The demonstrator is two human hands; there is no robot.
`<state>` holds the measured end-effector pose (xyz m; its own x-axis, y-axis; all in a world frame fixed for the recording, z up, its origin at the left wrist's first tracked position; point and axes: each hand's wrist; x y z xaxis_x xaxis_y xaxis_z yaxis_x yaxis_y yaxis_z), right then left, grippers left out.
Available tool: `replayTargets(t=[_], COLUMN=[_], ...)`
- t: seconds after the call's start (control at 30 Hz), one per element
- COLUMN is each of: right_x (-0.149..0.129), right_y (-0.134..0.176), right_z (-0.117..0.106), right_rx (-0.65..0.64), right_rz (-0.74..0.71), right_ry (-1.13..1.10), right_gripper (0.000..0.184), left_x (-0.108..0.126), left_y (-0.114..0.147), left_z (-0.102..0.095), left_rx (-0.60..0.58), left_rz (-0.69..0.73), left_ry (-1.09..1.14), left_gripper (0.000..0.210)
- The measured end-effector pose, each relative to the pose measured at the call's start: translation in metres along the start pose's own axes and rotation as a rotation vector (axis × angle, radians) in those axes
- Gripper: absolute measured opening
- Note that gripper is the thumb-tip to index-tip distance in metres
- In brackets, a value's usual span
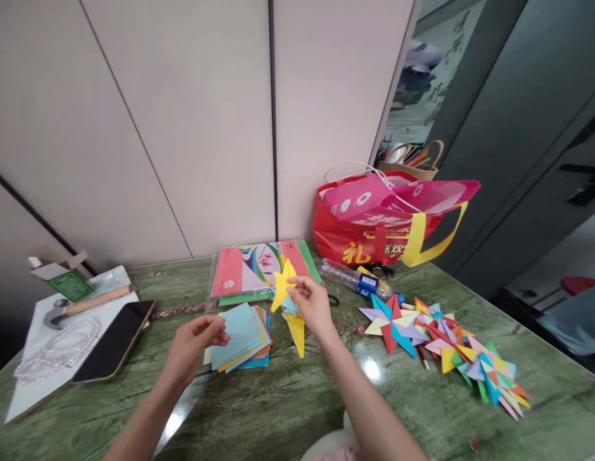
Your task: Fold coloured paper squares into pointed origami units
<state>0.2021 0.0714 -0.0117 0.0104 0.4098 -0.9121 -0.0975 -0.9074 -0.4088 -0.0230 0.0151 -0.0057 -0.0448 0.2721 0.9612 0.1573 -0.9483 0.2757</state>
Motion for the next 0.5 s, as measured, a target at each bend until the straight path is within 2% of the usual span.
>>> replayTargets(t=[0.1, 0.23, 0.33, 0.4, 0.5], right_x=[0.008, 0.013, -0.008, -0.034, -0.077], right_y=[-0.001, 0.002, 0.004, 0.01, 0.029], right_z=[-0.002, -0.004, -0.003, -0.002, -0.004], right_rx=[0.027, -0.073, 0.01, 0.115, 0.32], right_rz=[0.02, -0.021, -0.189, -0.346, -0.623], right_ry=[-0.005, 0.295, 0.512, 0.5, 0.422], right_gripper=[0.035, 0.031, 0.029, 0.024, 0.02], left_x=[-0.007, -0.013, -0.017, -0.021, -0.029], left_y=[-0.004, -0.007, -0.009, -0.01, -0.012], left_z=[0.002, 0.002, 0.001, 0.001, 0.001], left_rx=[0.022, 0.083, 0.1, 0.066, -0.014], left_rz=[0.063, 0.178, 0.336, 0.427, 0.478], left_ry=[-0.134, -0.284, -0.445, -0.582, -0.716], left_gripper=[0.023, 0.012, 0.016, 0.025, 0.037])
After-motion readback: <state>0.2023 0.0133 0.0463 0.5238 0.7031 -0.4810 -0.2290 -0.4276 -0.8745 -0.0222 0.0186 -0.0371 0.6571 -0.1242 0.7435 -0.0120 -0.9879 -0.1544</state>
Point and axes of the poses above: each hand's wrist, its own y-axis away from the middle knuckle, its own z-axis out of the palm, x = y × z, and after that the axes turned 10 degrees about -z, right-handed
